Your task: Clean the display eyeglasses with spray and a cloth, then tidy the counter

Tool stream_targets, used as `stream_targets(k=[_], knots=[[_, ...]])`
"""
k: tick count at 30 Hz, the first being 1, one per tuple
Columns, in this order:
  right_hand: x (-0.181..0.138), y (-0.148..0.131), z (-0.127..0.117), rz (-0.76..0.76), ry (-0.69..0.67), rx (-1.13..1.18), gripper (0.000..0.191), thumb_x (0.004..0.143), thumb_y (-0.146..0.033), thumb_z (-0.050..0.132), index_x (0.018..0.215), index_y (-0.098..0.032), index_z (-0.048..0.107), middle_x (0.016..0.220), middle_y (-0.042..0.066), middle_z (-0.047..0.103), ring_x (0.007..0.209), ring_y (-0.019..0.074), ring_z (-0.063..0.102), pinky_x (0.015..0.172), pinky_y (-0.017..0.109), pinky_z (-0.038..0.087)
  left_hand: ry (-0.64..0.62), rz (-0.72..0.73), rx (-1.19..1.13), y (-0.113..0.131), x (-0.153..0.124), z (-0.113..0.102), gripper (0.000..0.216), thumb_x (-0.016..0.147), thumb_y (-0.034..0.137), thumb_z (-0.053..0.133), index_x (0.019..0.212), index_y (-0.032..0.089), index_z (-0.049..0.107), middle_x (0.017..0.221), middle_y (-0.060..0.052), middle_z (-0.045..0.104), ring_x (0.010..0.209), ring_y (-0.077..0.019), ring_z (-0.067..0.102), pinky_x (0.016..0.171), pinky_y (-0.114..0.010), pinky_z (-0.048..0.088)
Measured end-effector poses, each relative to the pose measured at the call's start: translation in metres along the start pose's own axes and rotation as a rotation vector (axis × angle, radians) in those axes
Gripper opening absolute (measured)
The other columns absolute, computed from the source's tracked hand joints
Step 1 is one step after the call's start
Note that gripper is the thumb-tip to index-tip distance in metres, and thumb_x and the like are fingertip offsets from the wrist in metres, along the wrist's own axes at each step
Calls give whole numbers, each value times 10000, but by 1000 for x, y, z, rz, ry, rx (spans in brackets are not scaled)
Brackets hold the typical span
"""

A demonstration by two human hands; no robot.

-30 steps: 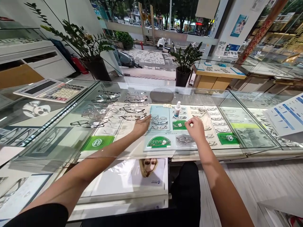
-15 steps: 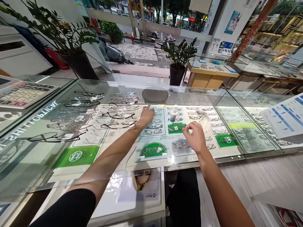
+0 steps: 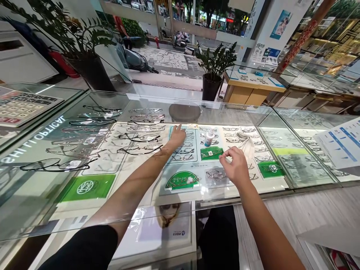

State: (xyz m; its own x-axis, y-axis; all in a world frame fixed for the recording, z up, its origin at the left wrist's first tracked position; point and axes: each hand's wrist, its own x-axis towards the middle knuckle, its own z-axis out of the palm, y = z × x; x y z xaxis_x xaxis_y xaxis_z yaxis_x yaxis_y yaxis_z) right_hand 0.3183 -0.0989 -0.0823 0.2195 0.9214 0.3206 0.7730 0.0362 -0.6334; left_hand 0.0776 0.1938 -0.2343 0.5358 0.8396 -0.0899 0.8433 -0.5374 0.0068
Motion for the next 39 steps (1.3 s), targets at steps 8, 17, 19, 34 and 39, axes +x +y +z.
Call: stream_targets(k=[8, 17, 19, 34, 39], knots=[[0, 1, 1, 7, 7, 4, 225, 932, -393, 705, 745, -284, 645, 917, 57, 697, 974, 307, 638, 914, 462, 485, 44, -17, -54, -1, -12, 3, 474, 786, 48, 680, 1225, 103, 851, 1600, -224, 654, 1684, -473, 314, 1359, -665, 201], [1, 1, 2, 22, 2, 17, 208, 911, -385, 704, 738, -279, 655, 914, 53, 685, 985, 303, 631, 929, 461, 472, 122, -79, -93, -3, -17, 5, 368, 908, 116, 630, 1206, 108, 845, 1618, -189, 646, 1641, -427, 360, 1348, -612, 246], [1, 1, 2, 20, 1, 19, 205, 907, -381, 705, 738, -276, 655, 913, 53, 684, 983, 302, 628, 928, 461, 471, 130, -94, -98, -3, -18, 7, 353, 911, 117, 633, 1191, 113, 849, 1608, -189, 656, 1630, -418, 383, 1353, -615, 247], [0, -1, 2, 20, 7, 16, 229, 925, -393, 693, 742, -267, 637, 916, 53, 677, 989, 298, 626, 921, 452, 463, 222, -196, -242, 0, -8, -25, 281, 1034, 282, 590, 1039, 202, 859, 1631, -99, 660, 1616, -394, 419, 1316, -571, 336], [1, -1, 3, 24, 5, 17, 231, 918, -404, 693, 740, -267, 638, 916, 52, 675, 987, 297, 628, 920, 449, 461, 178, -173, -197, 5, -7, -16, 250, 962, 220, 658, 1113, 145, 843, 1470, -203, 743, 1604, -424, 424, 1316, -594, 304]])
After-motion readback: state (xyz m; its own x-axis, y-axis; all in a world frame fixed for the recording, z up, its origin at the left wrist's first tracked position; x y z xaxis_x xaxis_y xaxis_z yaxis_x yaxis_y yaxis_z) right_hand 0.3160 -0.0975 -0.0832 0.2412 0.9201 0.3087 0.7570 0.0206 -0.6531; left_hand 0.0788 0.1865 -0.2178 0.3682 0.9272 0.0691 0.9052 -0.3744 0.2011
